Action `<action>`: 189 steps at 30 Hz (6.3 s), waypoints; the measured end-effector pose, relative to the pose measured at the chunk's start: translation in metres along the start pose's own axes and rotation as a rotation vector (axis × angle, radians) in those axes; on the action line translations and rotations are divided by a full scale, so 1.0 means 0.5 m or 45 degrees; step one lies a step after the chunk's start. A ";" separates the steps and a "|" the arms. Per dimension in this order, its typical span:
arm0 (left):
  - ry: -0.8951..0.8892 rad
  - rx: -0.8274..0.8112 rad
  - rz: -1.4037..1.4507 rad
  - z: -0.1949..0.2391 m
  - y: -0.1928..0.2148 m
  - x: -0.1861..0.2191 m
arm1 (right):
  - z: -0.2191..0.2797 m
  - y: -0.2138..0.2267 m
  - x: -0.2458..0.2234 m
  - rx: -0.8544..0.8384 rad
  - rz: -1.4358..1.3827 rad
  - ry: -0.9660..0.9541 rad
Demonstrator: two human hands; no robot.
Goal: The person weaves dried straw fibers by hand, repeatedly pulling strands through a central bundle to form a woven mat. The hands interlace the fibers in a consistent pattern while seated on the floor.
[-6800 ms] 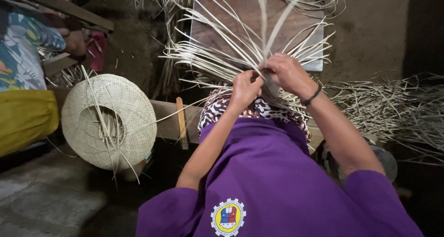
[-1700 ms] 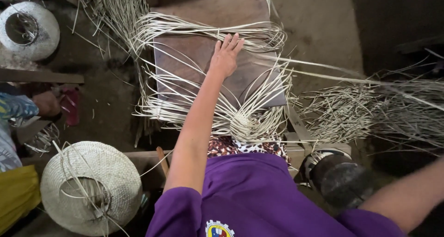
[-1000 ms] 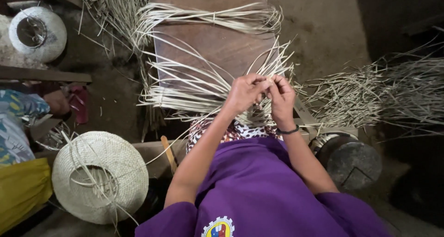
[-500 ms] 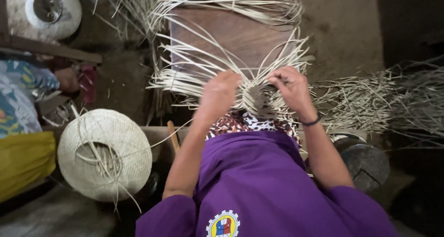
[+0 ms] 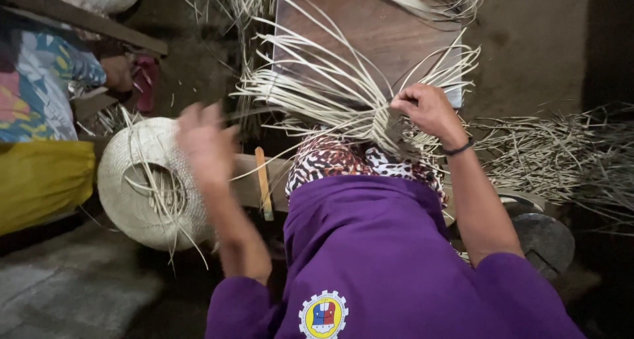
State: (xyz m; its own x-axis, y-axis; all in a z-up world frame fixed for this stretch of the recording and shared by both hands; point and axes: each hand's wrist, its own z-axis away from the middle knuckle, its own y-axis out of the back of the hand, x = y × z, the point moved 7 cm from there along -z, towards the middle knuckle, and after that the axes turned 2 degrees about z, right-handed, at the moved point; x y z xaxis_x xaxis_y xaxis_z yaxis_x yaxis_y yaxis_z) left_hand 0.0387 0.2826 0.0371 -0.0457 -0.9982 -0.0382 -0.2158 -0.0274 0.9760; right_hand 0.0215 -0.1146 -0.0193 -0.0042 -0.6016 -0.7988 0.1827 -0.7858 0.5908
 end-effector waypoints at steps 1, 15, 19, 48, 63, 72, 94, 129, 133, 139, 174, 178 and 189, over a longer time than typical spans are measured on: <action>-0.125 -0.032 -0.110 -0.006 -0.013 0.075 | -0.005 -0.005 -0.002 -0.030 0.023 -0.015; -0.161 -0.661 1.247 0.061 -0.218 0.494 | -0.033 -0.034 0.011 -0.123 0.209 0.015; 0.043 -0.757 1.417 0.070 -0.239 0.490 | -0.035 -0.036 0.003 -0.134 0.273 0.046; 0.143 -0.653 1.478 0.076 -0.241 0.464 | 0.002 0.008 0.153 -0.455 0.522 -0.131; 0.127 -0.612 1.648 0.095 -0.256 0.462 | -0.058 0.073 -0.229 -0.849 -0.142 -0.197; 0.460 -1.021 1.640 0.085 -0.232 0.450 | -0.141 0.062 -0.174 -0.518 -0.404 0.383; -0.255 -0.226 1.613 0.061 -0.194 0.447 | -0.068 -0.069 -0.062 -0.449 0.117 0.083; 0.447 -0.792 1.989 0.103 -0.320 0.493 | -0.034 -0.074 -0.015 -0.110 0.235 0.264; 0.612 -0.827 2.066 0.082 -0.314 0.473 | -0.020 -0.087 -0.010 -0.114 0.188 0.278; 0.966 -1.036 2.289 0.082 -0.281 0.471 | 0.058 -0.105 -0.047 0.103 0.186 0.386; 0.589 -0.788 2.038 0.096 -0.315 0.479 | -0.121 0.179 0.381 1.064 -0.270 -0.267; 0.553 -0.797 2.008 0.093 -0.325 0.486 | -0.087 0.190 0.305 1.145 -0.066 0.070; 0.505 -0.821 1.970 0.075 -0.290 0.484 | -0.084 0.185 0.307 0.996 -0.075 0.111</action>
State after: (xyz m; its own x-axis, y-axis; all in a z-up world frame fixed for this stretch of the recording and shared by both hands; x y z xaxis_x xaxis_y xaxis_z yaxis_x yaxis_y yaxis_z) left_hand 0.0225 0.0471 -0.1219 0.4287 -0.0640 0.9012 0.1934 0.9809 -0.0223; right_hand 0.0789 -0.2734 -0.0920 0.0905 -0.5680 -0.8181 -0.5600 -0.7083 0.4298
